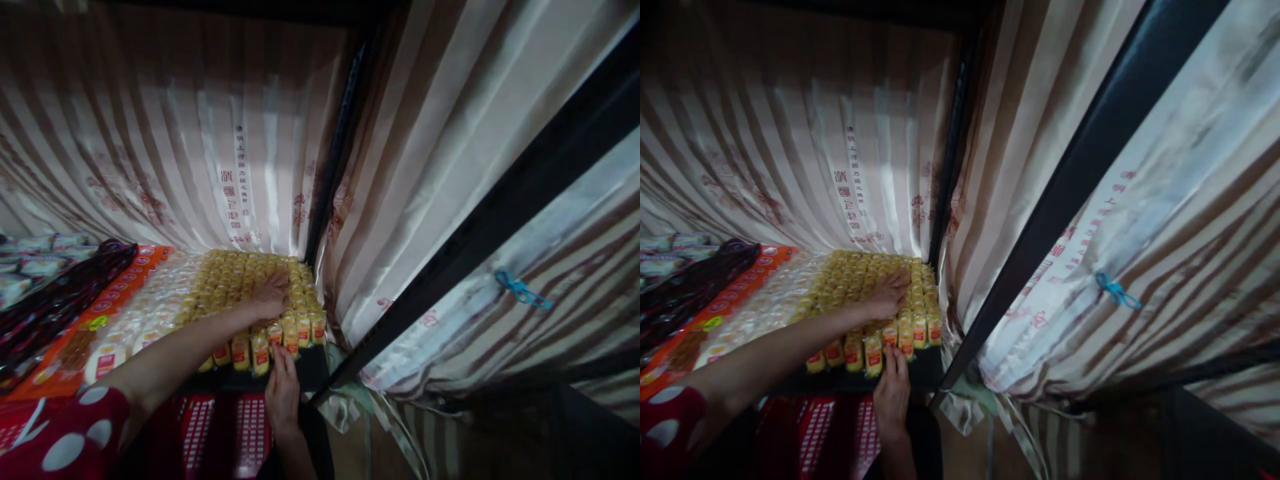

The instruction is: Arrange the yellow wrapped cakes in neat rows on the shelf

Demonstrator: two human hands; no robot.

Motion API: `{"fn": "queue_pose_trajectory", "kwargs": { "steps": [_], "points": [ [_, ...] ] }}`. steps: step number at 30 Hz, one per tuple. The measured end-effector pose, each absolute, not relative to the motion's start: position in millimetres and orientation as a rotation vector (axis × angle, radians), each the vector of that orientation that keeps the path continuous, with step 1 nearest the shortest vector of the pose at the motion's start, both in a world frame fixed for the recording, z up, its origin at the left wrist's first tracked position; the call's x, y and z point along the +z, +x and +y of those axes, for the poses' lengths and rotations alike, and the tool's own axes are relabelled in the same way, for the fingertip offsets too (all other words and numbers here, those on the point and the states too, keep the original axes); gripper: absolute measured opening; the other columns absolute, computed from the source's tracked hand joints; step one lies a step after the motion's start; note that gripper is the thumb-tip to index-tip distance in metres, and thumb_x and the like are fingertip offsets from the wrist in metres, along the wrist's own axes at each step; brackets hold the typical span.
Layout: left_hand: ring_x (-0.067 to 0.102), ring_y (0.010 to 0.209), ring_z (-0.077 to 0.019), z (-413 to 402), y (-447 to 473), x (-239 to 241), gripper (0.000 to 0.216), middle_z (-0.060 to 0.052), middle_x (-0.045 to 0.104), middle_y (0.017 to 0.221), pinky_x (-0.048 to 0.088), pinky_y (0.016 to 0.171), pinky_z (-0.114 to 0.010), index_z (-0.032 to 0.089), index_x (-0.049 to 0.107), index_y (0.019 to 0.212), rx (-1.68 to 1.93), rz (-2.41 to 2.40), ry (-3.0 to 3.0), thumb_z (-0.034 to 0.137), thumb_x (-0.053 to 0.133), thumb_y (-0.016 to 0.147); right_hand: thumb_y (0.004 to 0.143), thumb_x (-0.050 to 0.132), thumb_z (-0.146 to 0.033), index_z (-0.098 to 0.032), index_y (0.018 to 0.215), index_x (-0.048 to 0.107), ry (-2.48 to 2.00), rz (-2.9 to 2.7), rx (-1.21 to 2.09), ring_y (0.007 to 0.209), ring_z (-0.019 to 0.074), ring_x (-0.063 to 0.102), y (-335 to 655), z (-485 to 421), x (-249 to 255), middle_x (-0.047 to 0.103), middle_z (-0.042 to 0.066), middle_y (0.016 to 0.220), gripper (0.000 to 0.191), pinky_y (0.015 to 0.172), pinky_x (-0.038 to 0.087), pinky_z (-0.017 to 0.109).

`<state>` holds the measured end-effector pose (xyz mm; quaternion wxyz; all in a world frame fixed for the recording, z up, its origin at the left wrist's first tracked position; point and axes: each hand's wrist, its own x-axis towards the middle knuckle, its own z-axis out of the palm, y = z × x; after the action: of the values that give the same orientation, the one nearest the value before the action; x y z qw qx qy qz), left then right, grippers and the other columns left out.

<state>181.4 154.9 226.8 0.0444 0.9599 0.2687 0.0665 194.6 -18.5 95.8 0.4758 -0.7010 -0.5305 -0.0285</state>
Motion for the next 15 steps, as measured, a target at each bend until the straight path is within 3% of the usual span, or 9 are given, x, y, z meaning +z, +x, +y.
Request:
{"fn": "queue_pose_trajectory", "kwargs": {
  "steps": [3,8,15],
  "points": [
    [0.027,0.132,-0.0248,136.1,179.7,224.7,0.045,-0.009,0.035,0.142,0.018,0.109,-0.044,0.015,0.044,0.130,0.082,0.752,2.922,0.033,0.037,0.089,0.081,0.031,-0.007,-0.019,0.127,0.048,-1.641,-1.313,-0.033,0.111,0.0178,0.051,194.8,-23.3,101.0,0.054,0.011,0.116,0.050,0.093,0.046,0.033],
    [0.027,0.131,-0.0296,121.8,173.5,228.7,0.048,-0.016,0.034,0.141,0.020,0.106,-0.050,0.008,0.038,0.133,0.082,0.858,2.903,0.030,0.032,0.090,0.089,0.033,-0.018,-0.018,0.120,0.052,-1.688,-1.156,-0.088,0.108,0.0193,0.052,198.8,-34.3,112.9,0.054,0.012,0.112,0.037,0.092,0.045,0.036],
    [0.025,0.132,-0.0290,116.6,164.5,227.0,0.042,-0.012,0.039,0.140,0.019,0.106,-0.050,0.015,0.051,0.124,0.019,0.839,2.930,0.030,0.040,0.087,0.084,0.032,-0.011,-0.022,0.125,0.050,-1.768,-1.188,-0.108,0.106,0.0214,0.050,212.3,-28.5,107.9,0.053,0.010,0.117,0.046,0.091,0.044,0.041]
  ]
}}
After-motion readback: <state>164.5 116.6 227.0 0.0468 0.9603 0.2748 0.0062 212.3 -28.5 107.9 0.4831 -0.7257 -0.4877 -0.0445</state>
